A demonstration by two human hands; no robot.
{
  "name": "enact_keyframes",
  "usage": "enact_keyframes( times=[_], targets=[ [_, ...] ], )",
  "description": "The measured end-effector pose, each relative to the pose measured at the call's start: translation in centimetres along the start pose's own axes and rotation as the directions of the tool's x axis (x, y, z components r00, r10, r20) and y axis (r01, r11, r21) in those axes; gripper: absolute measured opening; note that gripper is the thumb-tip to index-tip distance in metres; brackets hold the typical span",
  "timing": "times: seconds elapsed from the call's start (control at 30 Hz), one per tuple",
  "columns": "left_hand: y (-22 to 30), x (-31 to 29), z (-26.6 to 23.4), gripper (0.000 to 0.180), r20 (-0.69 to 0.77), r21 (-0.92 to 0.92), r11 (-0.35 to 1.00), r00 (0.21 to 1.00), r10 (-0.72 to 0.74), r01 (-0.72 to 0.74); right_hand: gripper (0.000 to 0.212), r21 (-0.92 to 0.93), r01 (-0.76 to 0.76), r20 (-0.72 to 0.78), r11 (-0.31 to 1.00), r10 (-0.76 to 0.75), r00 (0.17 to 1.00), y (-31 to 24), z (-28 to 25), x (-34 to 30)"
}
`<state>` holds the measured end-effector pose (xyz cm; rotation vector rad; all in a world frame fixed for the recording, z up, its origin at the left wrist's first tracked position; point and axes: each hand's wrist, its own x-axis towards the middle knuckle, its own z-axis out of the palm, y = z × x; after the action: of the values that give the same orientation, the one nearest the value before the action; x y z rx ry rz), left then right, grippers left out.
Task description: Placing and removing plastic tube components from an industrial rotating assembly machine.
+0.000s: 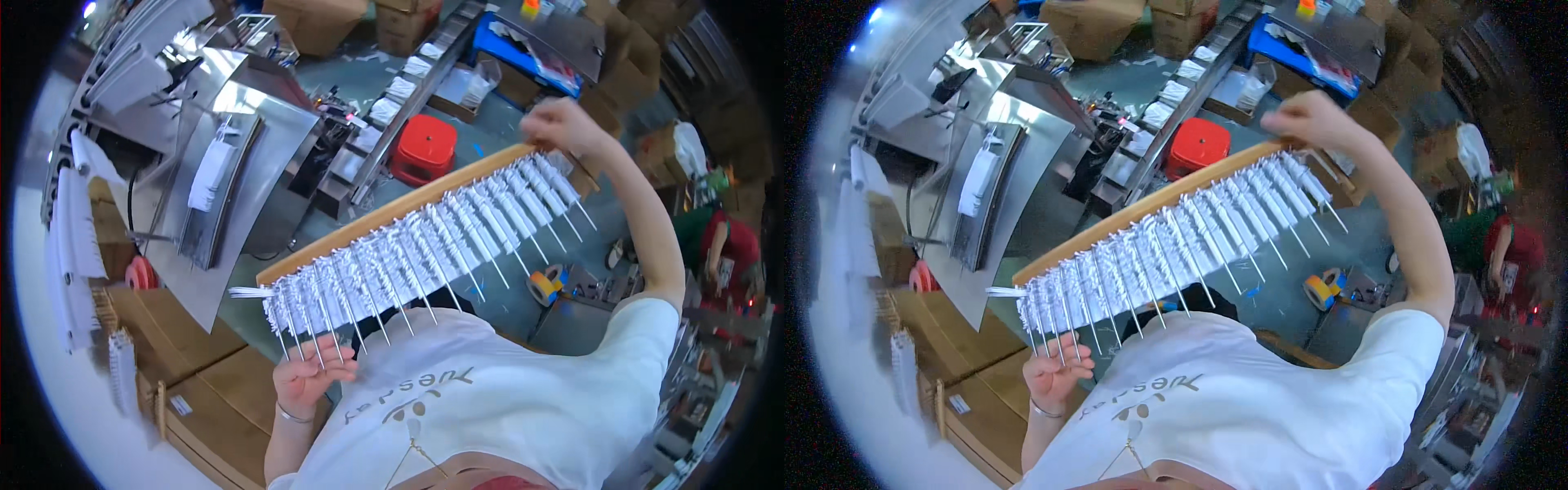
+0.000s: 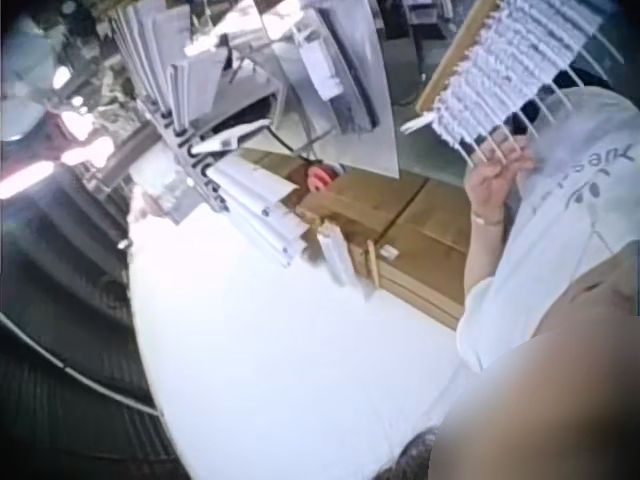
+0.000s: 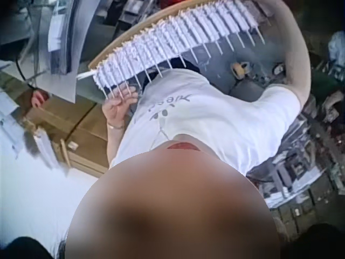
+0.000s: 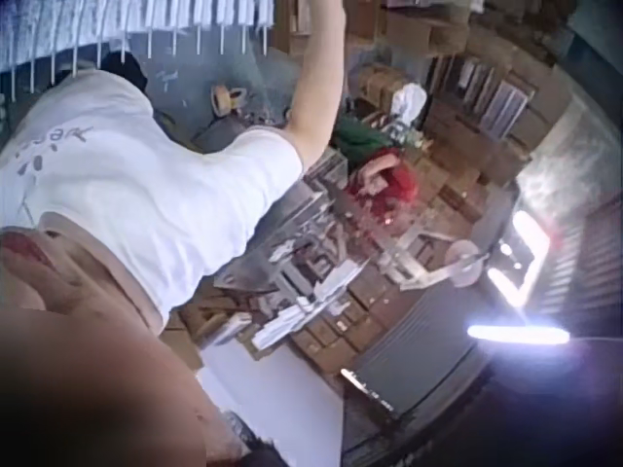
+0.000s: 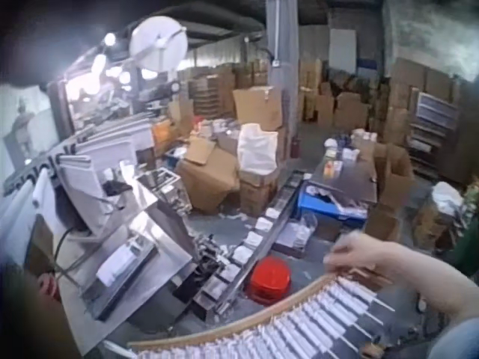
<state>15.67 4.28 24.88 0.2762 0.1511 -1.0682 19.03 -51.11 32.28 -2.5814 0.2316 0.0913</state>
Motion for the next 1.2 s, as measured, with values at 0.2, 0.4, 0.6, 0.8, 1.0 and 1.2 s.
enact_keyframes(
  times=[0.2,0.4,0.6,0.8,1.0,1.2],
  targets=[
    [0.7,-0.8,0.7,0.059,0.078,0.064,0.967,0.968,0.240,-0.245,0.041,0.206,0.110,-0.630,0.972,0.046,0.776,-4.7,-1.8,-3.0],
    [1.1,-2.0,0.3,0.058,0.130,0.135,0.922,0.929,0.347,-0.363,0.061,0.649,-0.316,-0.018,0.692,0.429,0.903,-8.6,3.9,-3.0],
    [0.8,-5.2,2.3,0.055,0.021,0.322,0.842,0.892,0.452,-0.434,0.049,0.852,-0.349,0.180,0.390,0.408,0.895,-13.0,5.9,-0.2],
    [2.8,-7.9,3.4,0.049,-0.141,0.439,0.801,0.849,0.509,-0.407,0.050,0.867,-0.204,0.083,0.454,0.272,0.959,-18.4,6.3,2.5],
    [2.9,-9.8,4.6,0.051,-0.244,0.291,0.793,0.760,0.602,-0.535,0.050,0.876,-0.260,0.224,0.406,0.134,0.965,-20.8,7.8,6.2],
    [2.5,-9.8,6.2,0.050,-0.223,0.393,0.660,0.630,0.744,-0.640,0.052,0.905,-0.228,0.236,0.360,0.023,0.972,-22.5,9.1,7.8]
  ],
)
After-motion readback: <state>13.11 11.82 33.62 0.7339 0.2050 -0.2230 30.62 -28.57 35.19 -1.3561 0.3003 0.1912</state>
